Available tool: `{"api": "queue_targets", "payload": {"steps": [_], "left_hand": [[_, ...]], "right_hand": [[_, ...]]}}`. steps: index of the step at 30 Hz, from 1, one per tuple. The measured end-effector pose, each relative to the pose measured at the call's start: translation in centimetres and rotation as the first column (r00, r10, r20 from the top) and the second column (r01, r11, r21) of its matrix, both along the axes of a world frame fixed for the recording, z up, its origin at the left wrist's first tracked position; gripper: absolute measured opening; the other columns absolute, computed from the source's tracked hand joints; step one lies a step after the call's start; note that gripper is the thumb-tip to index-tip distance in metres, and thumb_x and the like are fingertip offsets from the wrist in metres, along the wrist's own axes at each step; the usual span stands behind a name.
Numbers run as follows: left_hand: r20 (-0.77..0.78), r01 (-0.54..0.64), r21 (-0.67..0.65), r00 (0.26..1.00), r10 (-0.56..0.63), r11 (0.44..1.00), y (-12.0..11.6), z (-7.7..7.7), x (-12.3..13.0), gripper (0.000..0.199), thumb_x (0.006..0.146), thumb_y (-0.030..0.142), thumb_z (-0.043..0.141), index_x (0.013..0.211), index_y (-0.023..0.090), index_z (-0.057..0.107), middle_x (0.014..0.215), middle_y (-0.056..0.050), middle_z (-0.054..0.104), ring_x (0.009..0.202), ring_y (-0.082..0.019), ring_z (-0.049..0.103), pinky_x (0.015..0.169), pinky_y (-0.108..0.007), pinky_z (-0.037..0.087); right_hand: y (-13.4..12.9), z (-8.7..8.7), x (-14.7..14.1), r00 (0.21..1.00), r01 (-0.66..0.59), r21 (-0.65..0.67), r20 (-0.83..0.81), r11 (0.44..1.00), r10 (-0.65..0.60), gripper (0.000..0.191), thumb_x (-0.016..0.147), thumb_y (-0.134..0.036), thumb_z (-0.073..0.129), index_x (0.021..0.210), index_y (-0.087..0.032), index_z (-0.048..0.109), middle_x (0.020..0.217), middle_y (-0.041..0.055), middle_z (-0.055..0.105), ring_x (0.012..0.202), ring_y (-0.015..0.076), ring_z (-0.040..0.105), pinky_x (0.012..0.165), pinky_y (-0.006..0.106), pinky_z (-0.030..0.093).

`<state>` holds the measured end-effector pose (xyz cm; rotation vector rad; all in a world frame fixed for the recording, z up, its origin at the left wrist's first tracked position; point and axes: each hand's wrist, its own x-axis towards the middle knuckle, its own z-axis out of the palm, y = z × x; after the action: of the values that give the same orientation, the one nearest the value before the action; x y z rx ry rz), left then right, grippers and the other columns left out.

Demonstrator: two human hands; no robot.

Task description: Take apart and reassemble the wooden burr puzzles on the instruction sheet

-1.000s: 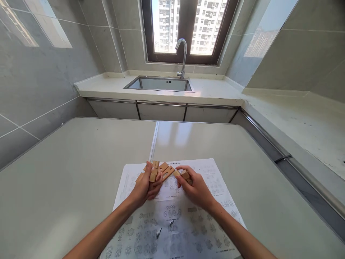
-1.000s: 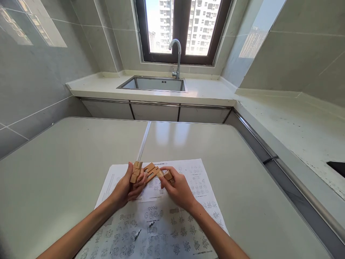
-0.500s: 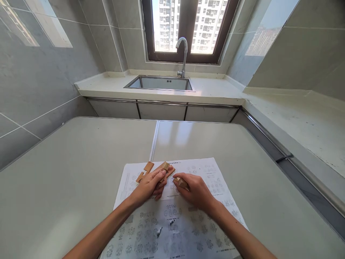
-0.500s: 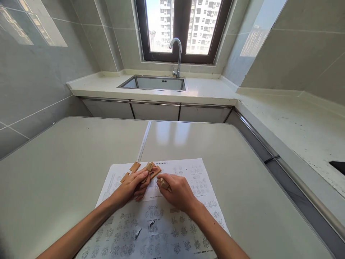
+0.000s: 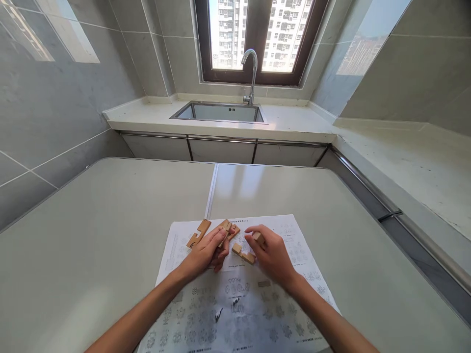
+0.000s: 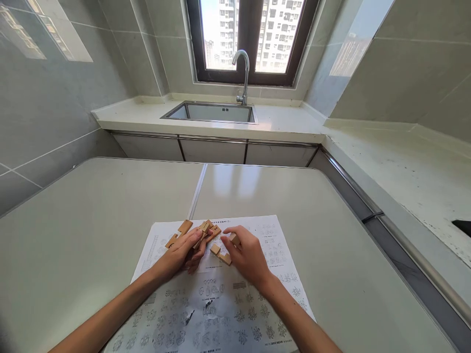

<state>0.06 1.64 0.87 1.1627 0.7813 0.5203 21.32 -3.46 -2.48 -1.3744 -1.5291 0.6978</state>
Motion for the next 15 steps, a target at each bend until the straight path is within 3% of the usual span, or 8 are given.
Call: {"api": "queue_targets", "payload": {"steps": [3,7,10,15], "left_hand": [[-0.017,0.009,-0.012,1.0,-0.009,1.0,-0.1,0.2,0.0,0.055,0.099,0.068,0.05,0.123,0.019,0.054,0.061,0.01,0.034,0.047,-0.008,0.021,0.044,-0.022,0.033],[-0.027,0.02,-0.032,0.999,-0.021,0.999,-0.2,0.2,0.0,0.055,0.098,0.07,0.05,0.119,0.019,0.053,0.063,0.01,0.03,0.049,-0.008,0.019,0.044,-0.021,0.029],[-0.026,0.014,-0.029,1.0,-0.014,0.999,-0.1,0.0,-0.1,0.054,0.098,0.07,0.05,0.117,0.019,0.053,0.063,0.01,0.029,0.049,-0.008,0.019,0.044,-0.021,0.03],[-0.036,-0.004,-0.012,0.999,0.004,1.0,-0.1,-0.1,-0.1,0.057,0.098,0.068,0.051,0.126,0.019,0.056,0.063,0.009,0.032,0.048,-0.008,0.02,0.043,-0.022,0.029]], "right_hand": [[0.4,0.3,0.4,0.93,-0.03,-0.201,-0.366,0.979,-0.047,0.043,0.103,-0.061,0.05,0.102,-0.022,0.066,0.066,-0.0036,0.047,0.058,0.015,0.04,0.056,0.028,0.034],[1.2,0.3,1.2,0.615,-0.254,-0.272,-0.786,0.928,-0.062,0.052,0.1,-0.068,0.047,0.104,-0.021,0.069,0.077,0.001,0.053,0.062,0.0156,0.041,0.057,0.029,0.034],[1.5,0.5,1.6,0.473,-0.35,-0.266,-0.878,0.898,-0.076,0.047,0.096,-0.064,0.056,0.1,-0.02,0.073,0.083,0.0042,0.056,0.069,0.0177,0.047,0.061,0.03,0.039],[1.4,1.0,1.6,0.425,-0.405,-0.237,-0.904,0.883,-0.047,0.033,0.094,-0.053,0.07,0.089,-0.02,0.073,0.082,0.0029,0.054,0.071,0.0163,0.045,0.062,0.028,0.038]]}}
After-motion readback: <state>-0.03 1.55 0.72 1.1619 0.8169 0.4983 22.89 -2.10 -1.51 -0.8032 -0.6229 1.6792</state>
